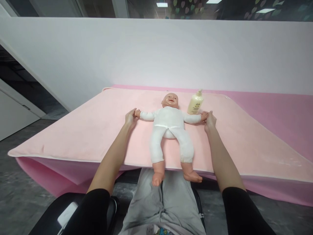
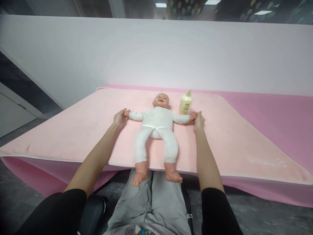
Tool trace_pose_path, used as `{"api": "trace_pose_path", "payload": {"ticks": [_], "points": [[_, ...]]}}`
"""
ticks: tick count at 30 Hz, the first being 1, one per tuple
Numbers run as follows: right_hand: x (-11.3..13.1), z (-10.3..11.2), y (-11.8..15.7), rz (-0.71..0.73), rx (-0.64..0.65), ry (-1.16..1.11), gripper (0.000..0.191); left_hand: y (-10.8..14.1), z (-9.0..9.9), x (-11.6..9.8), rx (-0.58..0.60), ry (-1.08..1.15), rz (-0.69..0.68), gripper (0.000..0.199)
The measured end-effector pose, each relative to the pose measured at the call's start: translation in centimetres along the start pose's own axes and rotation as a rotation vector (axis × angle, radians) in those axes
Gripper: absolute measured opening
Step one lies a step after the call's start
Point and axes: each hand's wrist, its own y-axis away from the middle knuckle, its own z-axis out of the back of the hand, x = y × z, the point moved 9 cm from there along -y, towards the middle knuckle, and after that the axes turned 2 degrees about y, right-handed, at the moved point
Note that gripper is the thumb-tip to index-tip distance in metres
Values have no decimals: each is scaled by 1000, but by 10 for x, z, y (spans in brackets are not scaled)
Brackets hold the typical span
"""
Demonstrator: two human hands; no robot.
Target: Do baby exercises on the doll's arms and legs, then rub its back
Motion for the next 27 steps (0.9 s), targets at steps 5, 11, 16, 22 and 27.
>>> {"api": "trace_pose_path", "payload": {"ticks": [5,11,16,22,27], "points": [[-7,-10,-2,-142,82,-124,53,1,-3,4,11,103,93,18],[-5,-13,3,-210,143,-228,38,2,-3,4,46,136,118,28],[-4,-10,3,-227,132,-284,31,2,-6,5,94,103,118,20],[-4,-9,0,-186,120,-205,17,3,-8,5,109,-38,79,17],[-2,-5,0,-94,55,-157,5,1,-5,4,78,-62,62,14]]}}
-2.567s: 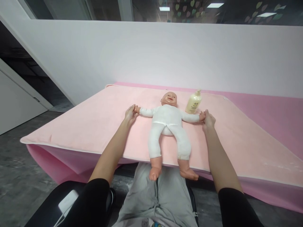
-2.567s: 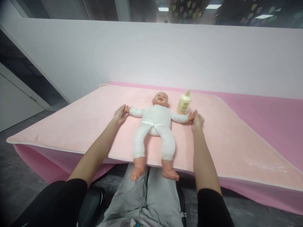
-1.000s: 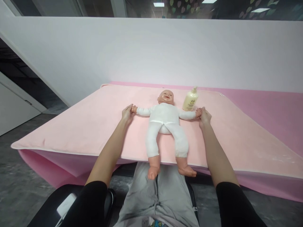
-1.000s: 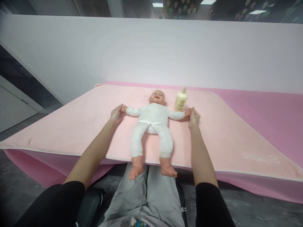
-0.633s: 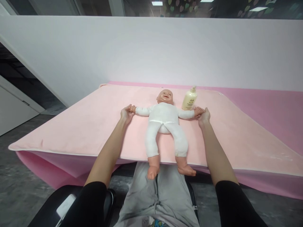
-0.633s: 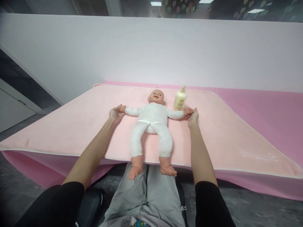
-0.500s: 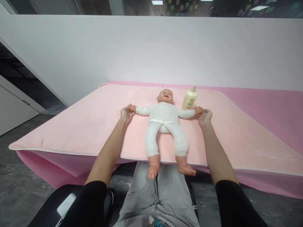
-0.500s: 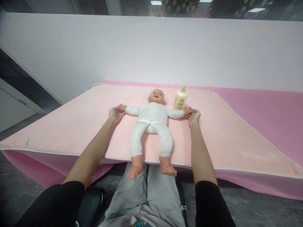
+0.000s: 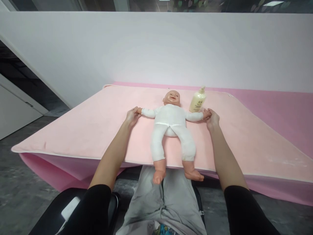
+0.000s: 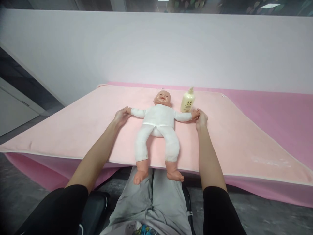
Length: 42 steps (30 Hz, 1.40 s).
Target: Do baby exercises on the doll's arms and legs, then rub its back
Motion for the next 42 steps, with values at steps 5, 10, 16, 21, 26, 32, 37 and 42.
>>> {"api": "trace_pose_path", "payload": {"ticks": [5,10,16,21,26,32,37,42], "points": [[4,1,4,73,-15,28,6,2,0,-2,-9,5,-14,14],[6,4,3,130,-21,34,19,2,1,-1,-10,1,-9,14],[5,3,0,163,-8,109,24,1,3,-3,-50,7,-32,16],[4,0,3,137,15,110,23,-2,5,-2,-55,1,-44,12],[3,-16,12,84,149,108,19,-4,4,-2,-58,14,-55,15],[2,-32,24,-24,261,-5,10,-6,2,1,-35,94,5,39],[3,-42,30,-61,398,-77,8,-8,-1,2,36,157,33,40],[0,-39,26,-87,408,-138,14,0,-5,-2,115,226,33,39]]}}
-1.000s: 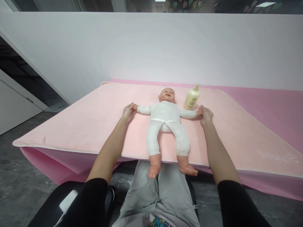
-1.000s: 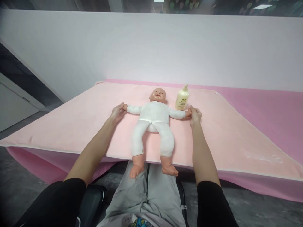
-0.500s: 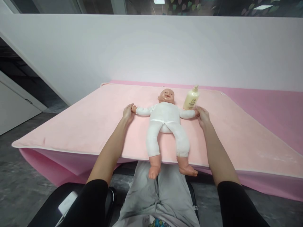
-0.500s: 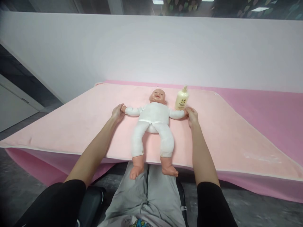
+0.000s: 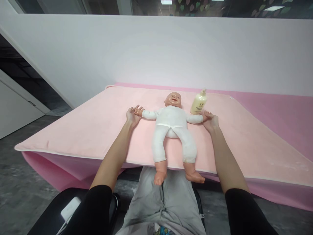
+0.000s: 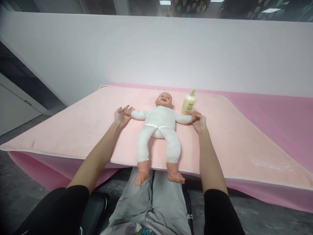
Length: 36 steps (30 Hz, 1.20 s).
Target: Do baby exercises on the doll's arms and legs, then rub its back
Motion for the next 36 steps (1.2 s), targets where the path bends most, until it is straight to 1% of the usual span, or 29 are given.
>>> {"api": "trace_pose_path", "payload": {"ticks": [2,4,5,7,9,12,15,19,23,25,31,33,36], "points": [[0,3,-2,6,-20,-12,15,3,-3,-1,29,-4,1,38],[0,7,-4,11,-55,-17,19,3,-5,-1,48,-40,-11,32],[0,10,-5,13,-77,-15,22,3,-6,-1,55,-67,-24,33],[0,15,-6,16,-120,-9,28,2,-6,-1,57,-122,-53,42],[0,19,-7,19,-145,-3,32,0,-3,-1,29,-170,-86,44],[1,19,-8,25,-154,7,33,-2,4,-2,-58,-224,-127,35],[1,17,-6,25,-146,12,30,-2,9,-4,-120,-259,-157,31],[0,15,-5,15,-138,14,27,-4,9,-5,-121,-319,-211,31],[0,14,-5,18,-119,11,26,-3,6,-10,-113,-369,-293,18],[-1,13,-5,13,-118,7,25,-2,4,-8,-91,-354,-260,18],[-3,15,-3,-5,-164,-32,24,1,1,-2,-56,-312,-89,47],[-3,14,-4,-14,-145,-60,22,1,2,0,-49,-305,-57,48],[-6,11,-6,-38,-86,-91,18,-1,3,1,-49,-286,-50,42]]}}
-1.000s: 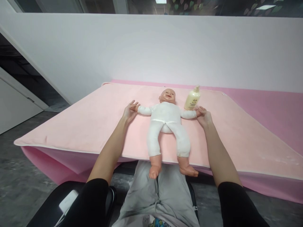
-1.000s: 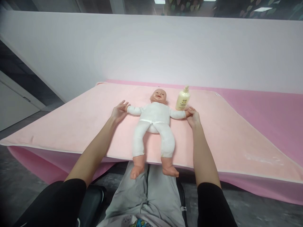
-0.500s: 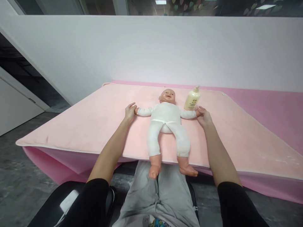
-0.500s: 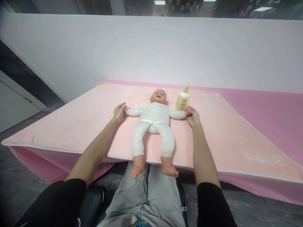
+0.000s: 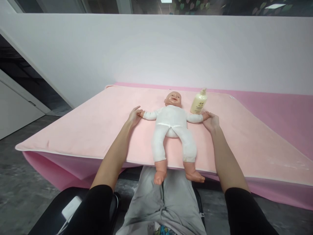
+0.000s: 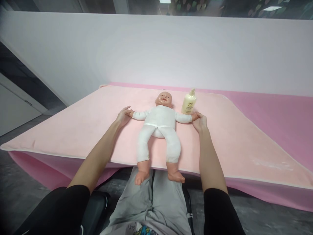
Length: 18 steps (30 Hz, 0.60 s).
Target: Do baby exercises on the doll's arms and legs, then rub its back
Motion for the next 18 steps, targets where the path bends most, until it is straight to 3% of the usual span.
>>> {"api": "trace_pose_path", "payload": {"ticks": [5,9,12,18], "points": [[3,10,-5,57,-80,23,20,-3,4,2,-66,-39,-59,25],[8,9,-5,140,-82,86,19,-3,0,-3,-27,-83,-152,18],[11,12,-5,176,-126,158,17,-3,-2,-5,17,-92,-162,26],[6,19,-11,121,-138,105,20,-4,-2,2,54,-26,-14,49]]}}
